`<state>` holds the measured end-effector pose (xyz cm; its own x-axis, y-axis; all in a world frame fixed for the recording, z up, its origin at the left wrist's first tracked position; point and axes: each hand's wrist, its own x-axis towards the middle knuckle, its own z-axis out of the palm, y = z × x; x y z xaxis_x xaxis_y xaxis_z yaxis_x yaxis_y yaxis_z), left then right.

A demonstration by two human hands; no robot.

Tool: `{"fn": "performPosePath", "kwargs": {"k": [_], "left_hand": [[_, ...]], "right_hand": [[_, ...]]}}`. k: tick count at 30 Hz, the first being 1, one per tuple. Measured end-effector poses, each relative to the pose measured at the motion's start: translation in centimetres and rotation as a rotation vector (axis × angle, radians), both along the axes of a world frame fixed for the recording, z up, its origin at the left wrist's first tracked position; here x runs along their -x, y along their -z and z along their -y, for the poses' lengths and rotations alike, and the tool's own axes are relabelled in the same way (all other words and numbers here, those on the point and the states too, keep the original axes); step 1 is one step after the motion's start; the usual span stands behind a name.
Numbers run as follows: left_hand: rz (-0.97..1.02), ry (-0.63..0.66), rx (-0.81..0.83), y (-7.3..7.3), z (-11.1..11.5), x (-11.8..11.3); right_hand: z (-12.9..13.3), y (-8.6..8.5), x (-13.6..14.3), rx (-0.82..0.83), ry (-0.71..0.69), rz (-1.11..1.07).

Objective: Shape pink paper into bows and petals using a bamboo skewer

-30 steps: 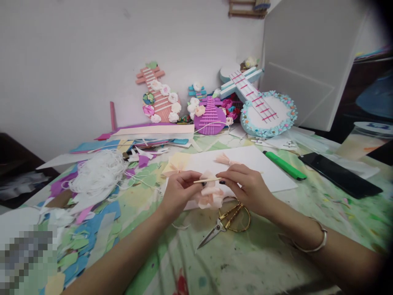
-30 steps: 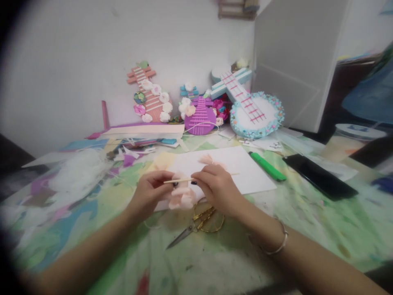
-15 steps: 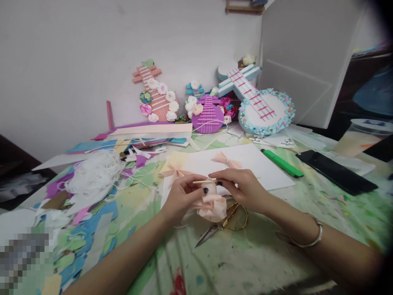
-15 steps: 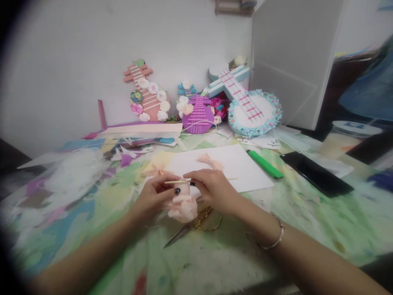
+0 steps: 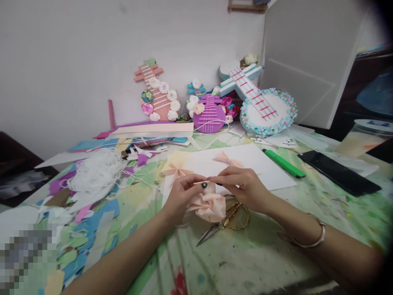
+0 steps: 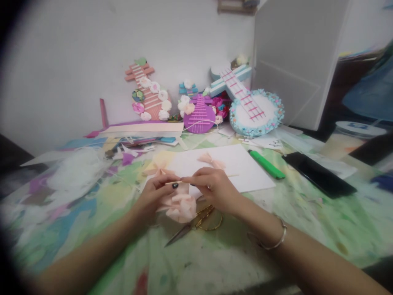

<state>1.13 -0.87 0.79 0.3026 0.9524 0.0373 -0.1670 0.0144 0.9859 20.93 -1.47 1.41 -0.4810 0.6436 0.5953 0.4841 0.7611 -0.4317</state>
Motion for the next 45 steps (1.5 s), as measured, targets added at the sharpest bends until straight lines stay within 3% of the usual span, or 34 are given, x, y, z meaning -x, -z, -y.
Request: {"fn": "performPosePath", "kwargs": {"k": [8, 18, 29, 39, 45], "left_hand": [[-0.170, -0.049, -0.183, -0.8, 0.2, -0.2], [-0.230, -0.030, -0.125, -1.2, 0.3, -0.5], [-0.438, -0.008, -0.360, -0.6, 0.2, -0.2], [-0.648, 0.027, -0.601, 0.0, 0.2, -0.1], [-0.655, 0.009, -0.637, 0.0, 0.2, 0.2]], "right_hand": [[0.2, 0.1, 0.3, -0.092, -0.006, 0.006], [0.1, 0.8, 0.3, -0.211, 0.058, 0.071], [0.5, 0.4, 0.5, -0.177, 0.080, 0.015], [0.6, 0.0, 0.0, -0.063, 0.124, 0.196], [0.6, 0.2, 0.1, -0.043, 0.115, 0.201]]}}
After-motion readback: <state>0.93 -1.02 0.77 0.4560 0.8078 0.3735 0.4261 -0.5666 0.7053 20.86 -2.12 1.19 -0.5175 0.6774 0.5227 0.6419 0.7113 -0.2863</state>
